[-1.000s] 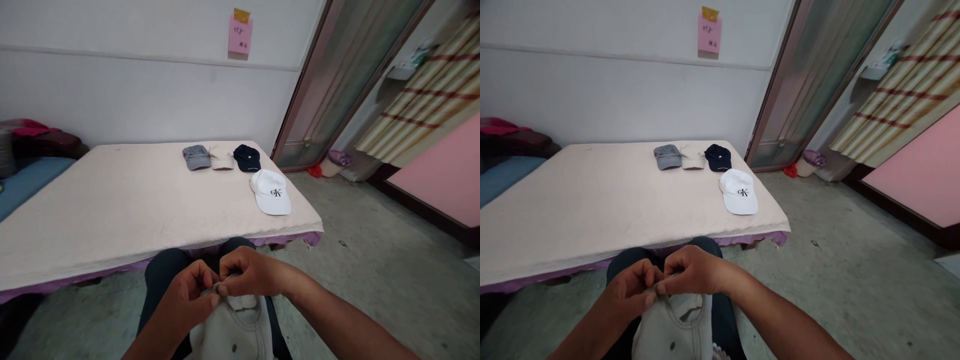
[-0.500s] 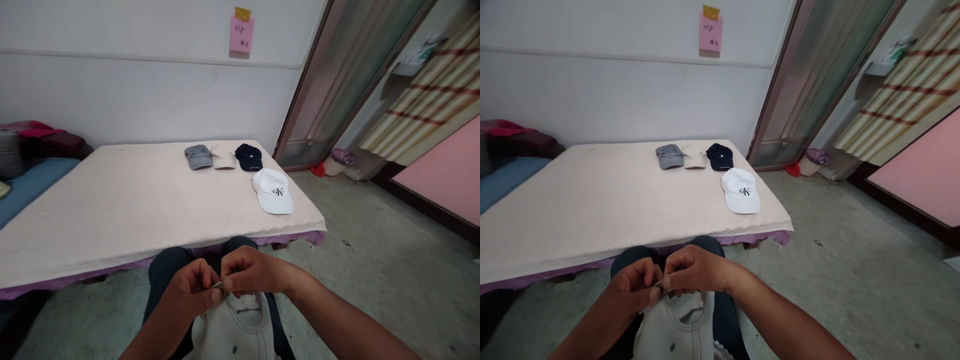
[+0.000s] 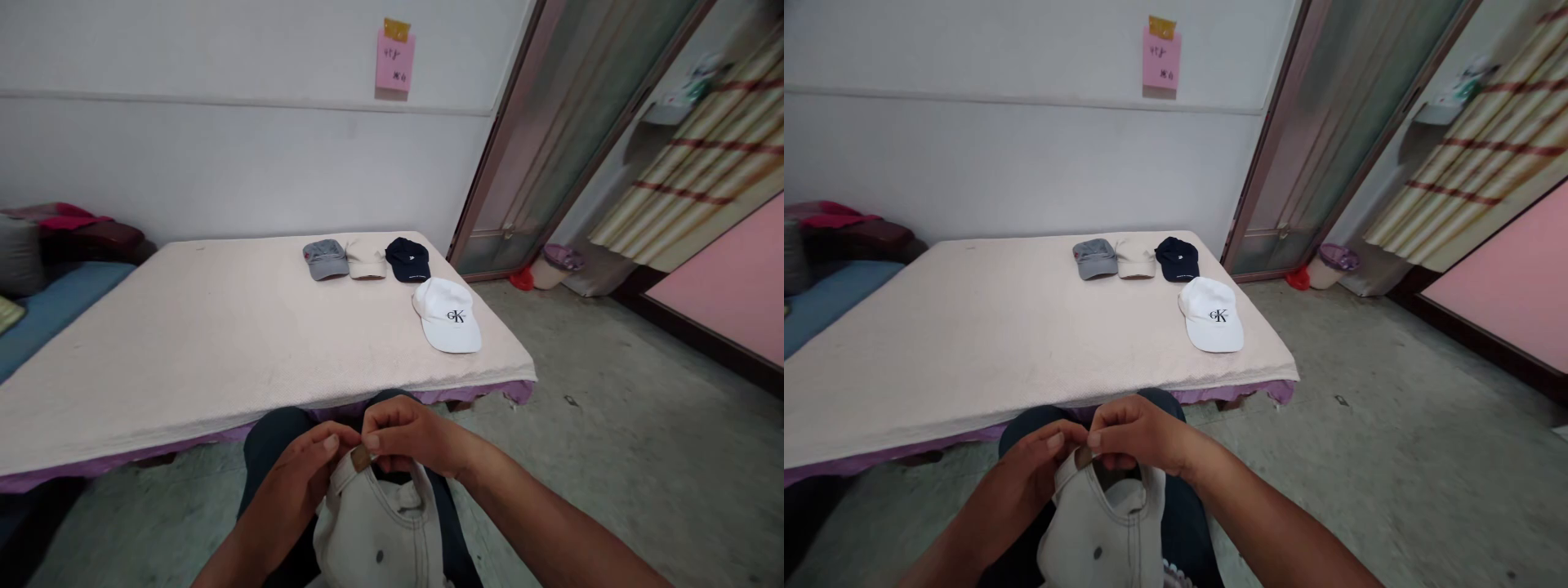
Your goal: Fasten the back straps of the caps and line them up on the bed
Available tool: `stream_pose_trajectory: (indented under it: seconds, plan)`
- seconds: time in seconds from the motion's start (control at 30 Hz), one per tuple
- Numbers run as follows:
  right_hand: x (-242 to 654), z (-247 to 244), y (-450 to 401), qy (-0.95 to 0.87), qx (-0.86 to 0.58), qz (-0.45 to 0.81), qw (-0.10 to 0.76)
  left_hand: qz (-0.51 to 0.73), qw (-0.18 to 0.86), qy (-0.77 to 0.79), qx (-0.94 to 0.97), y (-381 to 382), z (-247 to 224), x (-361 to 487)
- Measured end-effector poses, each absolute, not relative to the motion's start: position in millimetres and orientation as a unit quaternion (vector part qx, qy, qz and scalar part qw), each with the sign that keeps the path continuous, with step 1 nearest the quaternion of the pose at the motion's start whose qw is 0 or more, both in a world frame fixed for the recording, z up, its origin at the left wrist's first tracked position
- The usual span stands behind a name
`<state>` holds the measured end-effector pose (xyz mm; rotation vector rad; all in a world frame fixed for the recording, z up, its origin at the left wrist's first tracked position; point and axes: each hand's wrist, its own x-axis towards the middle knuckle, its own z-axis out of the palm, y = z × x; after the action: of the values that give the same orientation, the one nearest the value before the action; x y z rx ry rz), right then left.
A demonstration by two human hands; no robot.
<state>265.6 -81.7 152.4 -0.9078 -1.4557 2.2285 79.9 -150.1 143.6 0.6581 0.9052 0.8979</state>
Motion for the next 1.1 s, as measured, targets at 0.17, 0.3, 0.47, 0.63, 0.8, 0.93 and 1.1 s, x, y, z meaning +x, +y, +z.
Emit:
stream_pose_trajectory:
  seconds: [0.17,0.3,0.47,0.63,0.8,0.93,1.1]
  plan:
    - [264,147,-84,-0.496,-0.314,0.786,0.194,0.408,0.71,0.457,0.348,-152,144,79]
    - [259,147,-88,-0.52,-0.31,0.767,0.213,0.398,0.692,0.469,0.378,-149,141,83]
    - [270,147,-85,-0.565,-0.279,0.748,0.21,0.386,0.743,0.454,0.304,-151,150,73]
    - [295,129,-88,-0.521,-0.188,0.808,0.201,0.541,0.735,0.4,0.086,-143,189,52]
    - [295,100,-95,-0.436,-0.187,0.844,0.251,0.511,0.808,0.292,0.017,-100,186,51]
    - [293,89,-75,-0.335,-0.252,0.823,0.383,0.492,0.798,0.349,0.026,-59,155,53]
    - [303,90,-36,-0.31,-0.242,0.804,0.446,0.486,0.778,0.388,0.091,-32,134,61]
